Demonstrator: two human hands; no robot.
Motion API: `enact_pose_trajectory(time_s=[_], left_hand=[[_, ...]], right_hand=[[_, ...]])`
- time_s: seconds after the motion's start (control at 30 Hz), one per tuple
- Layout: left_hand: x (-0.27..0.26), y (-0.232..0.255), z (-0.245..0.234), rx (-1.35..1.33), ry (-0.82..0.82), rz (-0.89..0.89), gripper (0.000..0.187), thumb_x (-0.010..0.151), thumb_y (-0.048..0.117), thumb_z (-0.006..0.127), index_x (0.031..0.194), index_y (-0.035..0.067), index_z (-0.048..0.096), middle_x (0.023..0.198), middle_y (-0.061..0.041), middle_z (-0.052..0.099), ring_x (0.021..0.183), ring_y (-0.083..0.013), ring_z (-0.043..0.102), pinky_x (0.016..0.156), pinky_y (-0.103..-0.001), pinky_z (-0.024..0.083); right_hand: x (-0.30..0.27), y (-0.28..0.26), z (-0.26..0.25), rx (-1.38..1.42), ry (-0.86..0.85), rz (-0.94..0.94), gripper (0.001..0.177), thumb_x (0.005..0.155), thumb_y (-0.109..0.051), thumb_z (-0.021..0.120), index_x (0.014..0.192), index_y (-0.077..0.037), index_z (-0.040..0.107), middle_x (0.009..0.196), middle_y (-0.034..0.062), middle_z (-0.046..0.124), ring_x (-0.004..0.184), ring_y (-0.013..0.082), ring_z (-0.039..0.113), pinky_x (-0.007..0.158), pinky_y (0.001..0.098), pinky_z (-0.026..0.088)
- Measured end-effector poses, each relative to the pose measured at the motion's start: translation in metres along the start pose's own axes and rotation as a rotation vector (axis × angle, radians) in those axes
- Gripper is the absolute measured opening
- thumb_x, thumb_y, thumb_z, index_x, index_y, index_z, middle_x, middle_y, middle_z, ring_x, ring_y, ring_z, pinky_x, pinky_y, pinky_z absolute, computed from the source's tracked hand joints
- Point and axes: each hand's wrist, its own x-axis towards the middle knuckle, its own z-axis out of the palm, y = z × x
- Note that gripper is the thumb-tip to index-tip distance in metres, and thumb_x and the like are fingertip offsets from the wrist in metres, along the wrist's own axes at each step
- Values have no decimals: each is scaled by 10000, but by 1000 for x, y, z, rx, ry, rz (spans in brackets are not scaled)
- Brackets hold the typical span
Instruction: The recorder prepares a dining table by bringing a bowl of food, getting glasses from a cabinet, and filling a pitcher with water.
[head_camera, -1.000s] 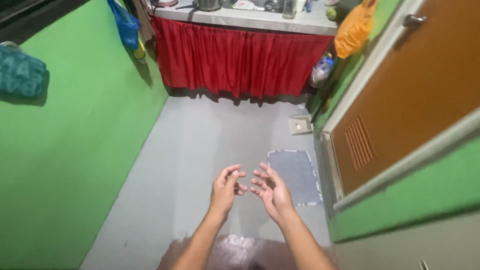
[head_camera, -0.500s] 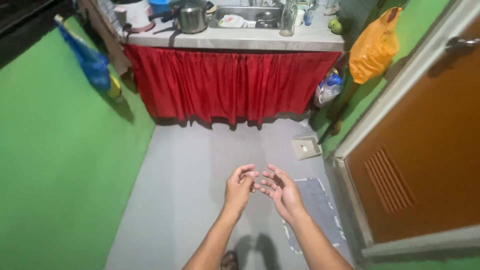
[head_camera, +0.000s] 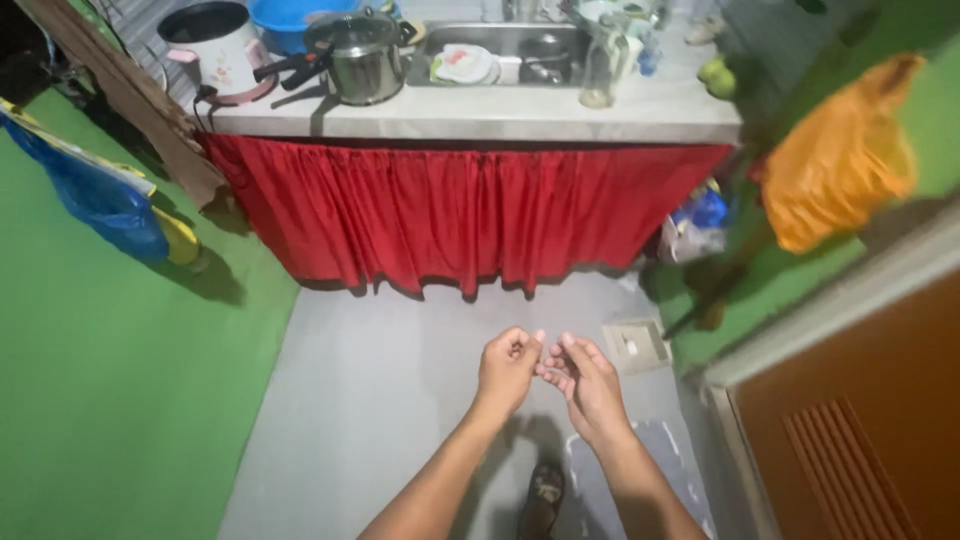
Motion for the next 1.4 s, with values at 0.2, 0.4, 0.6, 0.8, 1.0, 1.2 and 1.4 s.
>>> enact_pose_trajectory(time_s=[0.2,0.4,0.6,0.8,1.0,1.2,1.4], left_hand=[[135,-11,38,-65,28,29,107,929,26,595,1017,25,656,785,-13,663,647,-81,627,569,-249,526],[236,10,65,14,33,29,102,987,67,600,1033,20,678,782,-20,662,681,-85,617,594,-243,495],[350,-5,84,89,10,98,92,981,77,631,1020,20,690,808,-27,689,738,-85,633,670,-244,523],[474,-18,103,65,-91,173,116,987,76,608,1061,22,679,889,-48,715,819,-101,670,743,-255,551],[566,-2,132,149,-159,213,193,966,118,612,1112,4,666,926,-86,724,811,-165,698,729,-312,574],[650,-35,180,507,-1,487,336,961,244,654,1214,26,608,1007,-185,712,905,-338,708,791,-391,554],[690,-39,218,279,66,247,344,938,249,670,1179,11,609,976,-148,721,865,-295,713,769,-383,553]], right_hand=[[140,-49,-16,35,-53,24,165,1011,-194,557,1001,-32,589,895,99,652,798,246,669,714,420,594],[241,-103,-10,-4,-60,8,212,1000,-114,535,1181,-25,598,978,110,680,813,197,667,710,364,570],[340,-134,-10,-13,-46,-36,238,992,-120,527,1197,-16,592,993,124,688,816,219,696,699,364,580],[439,-157,-5,-118,102,-169,239,999,-130,569,1212,-29,612,1024,98,686,849,199,678,714,354,570],[482,-197,20,-250,210,-269,271,979,-145,560,1224,-49,627,1062,33,688,943,170,663,799,357,578],[549,-198,-22,-698,120,-676,291,1003,-91,549,1287,-60,602,1085,97,717,975,158,667,880,310,531],[591,-233,-25,-631,69,-520,432,1000,-109,576,1420,-61,485,1179,142,687,1020,179,662,911,305,550]])
